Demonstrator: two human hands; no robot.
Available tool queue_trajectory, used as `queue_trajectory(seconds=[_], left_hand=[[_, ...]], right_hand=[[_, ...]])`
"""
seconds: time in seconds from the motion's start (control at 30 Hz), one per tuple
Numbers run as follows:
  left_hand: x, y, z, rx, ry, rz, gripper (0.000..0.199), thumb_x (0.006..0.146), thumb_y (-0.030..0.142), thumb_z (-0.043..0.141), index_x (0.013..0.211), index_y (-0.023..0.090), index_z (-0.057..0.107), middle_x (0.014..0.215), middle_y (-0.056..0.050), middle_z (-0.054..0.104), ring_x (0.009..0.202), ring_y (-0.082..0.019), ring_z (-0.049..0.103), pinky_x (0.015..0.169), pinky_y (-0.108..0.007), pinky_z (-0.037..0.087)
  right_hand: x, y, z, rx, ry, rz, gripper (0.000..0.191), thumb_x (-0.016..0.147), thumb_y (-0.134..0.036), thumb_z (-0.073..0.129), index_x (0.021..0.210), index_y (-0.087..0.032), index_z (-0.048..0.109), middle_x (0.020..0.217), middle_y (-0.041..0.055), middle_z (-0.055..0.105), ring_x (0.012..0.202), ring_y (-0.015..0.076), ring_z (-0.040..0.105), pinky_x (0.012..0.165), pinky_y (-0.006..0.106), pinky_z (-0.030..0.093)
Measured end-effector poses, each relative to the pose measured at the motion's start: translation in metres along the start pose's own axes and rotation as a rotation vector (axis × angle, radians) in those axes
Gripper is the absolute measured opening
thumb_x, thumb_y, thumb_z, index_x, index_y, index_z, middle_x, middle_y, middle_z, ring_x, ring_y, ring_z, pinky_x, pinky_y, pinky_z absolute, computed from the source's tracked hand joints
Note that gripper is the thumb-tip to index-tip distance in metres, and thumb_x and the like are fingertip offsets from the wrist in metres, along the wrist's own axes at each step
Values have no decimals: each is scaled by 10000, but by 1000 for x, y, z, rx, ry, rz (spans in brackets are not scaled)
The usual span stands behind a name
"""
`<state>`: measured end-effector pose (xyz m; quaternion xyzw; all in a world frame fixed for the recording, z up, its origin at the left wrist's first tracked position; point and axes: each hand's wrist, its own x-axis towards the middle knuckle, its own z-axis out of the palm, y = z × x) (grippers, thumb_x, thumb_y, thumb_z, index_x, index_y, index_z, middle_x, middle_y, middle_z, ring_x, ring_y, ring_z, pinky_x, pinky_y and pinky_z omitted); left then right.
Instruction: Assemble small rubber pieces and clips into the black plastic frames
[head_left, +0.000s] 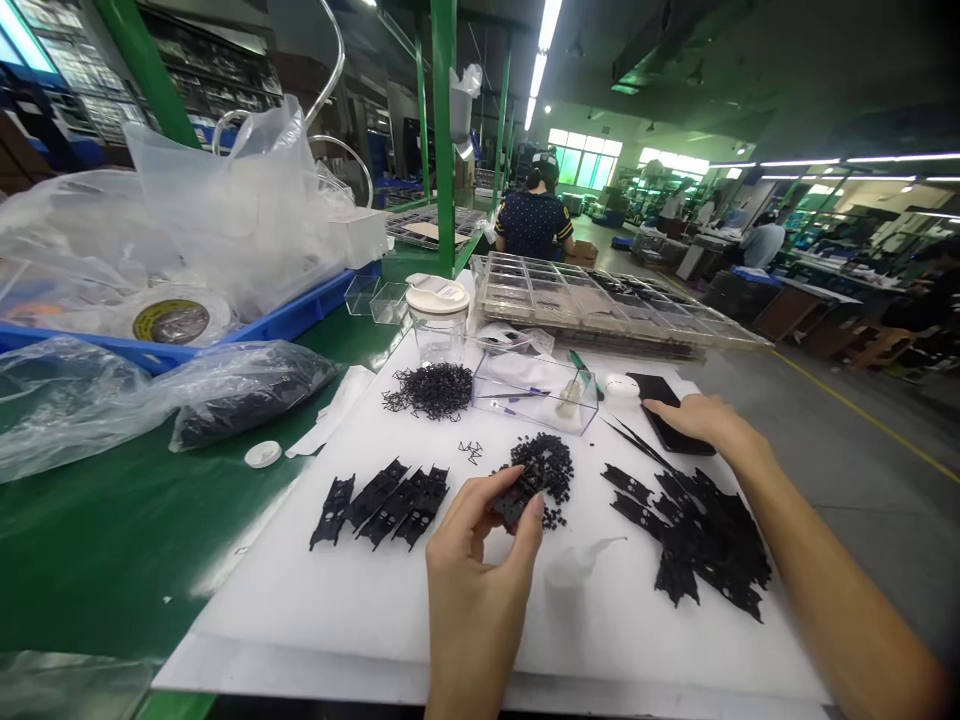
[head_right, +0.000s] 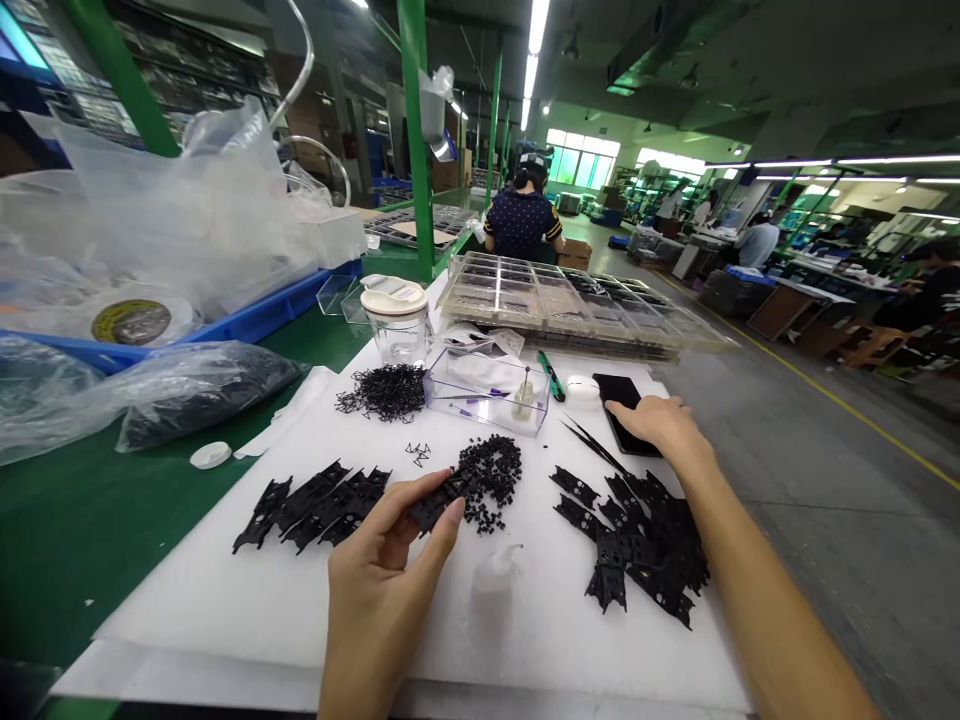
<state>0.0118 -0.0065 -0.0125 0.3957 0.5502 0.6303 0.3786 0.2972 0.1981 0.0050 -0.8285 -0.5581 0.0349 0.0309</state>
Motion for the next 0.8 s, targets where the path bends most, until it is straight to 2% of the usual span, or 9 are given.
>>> queue_trajectory(seconds=[0.1,0.17,0.4,0.6,0.8], left_hand=[[0,3,2,5,31,-26,226,825,339,814,1035,257,803,1074,-53,757,1049,-233,658,840,-278,540],[0,5,3,2,49,-40,229,817,350,819,1024,252,809,1076,-59,761,1049,-238,657,826,-278,540],[1,11,5,47,64,-58,260,779,398,854,988,246,825,1041,-60,774,994,-233,671,832,-275,537],[3,15,4,61,66,-118,375,743,491,864,1020,243,819,1086,-74,766,1030,-261,674,903,-322,539],[8,14,1,124,6,-167,410,743,507,856,1042,228,821,920,-65,736,974,-261,668,874,-324,545]], right_hand=[[1,4,0,-24,-90,19,754,774,-724,650,1085,-45,756,1167,338,710,1060,483,690,796,515,579],[-2,4,-2,-32,-102,15,745,762,-725,659,1086,-61,754,1167,312,719,1060,461,694,802,486,577],[-13,-3,-1,-19,-18,1,702,790,-720,614,1033,-78,760,1087,276,741,1041,448,709,835,481,547],[-7,-9,-1,46,57,0,773,772,-715,648,1140,-42,741,1159,298,726,1119,443,689,890,474,530],[-2,-12,1,105,74,-10,776,774,-689,701,1151,-12,741,1194,305,713,1145,439,675,887,438,546]])
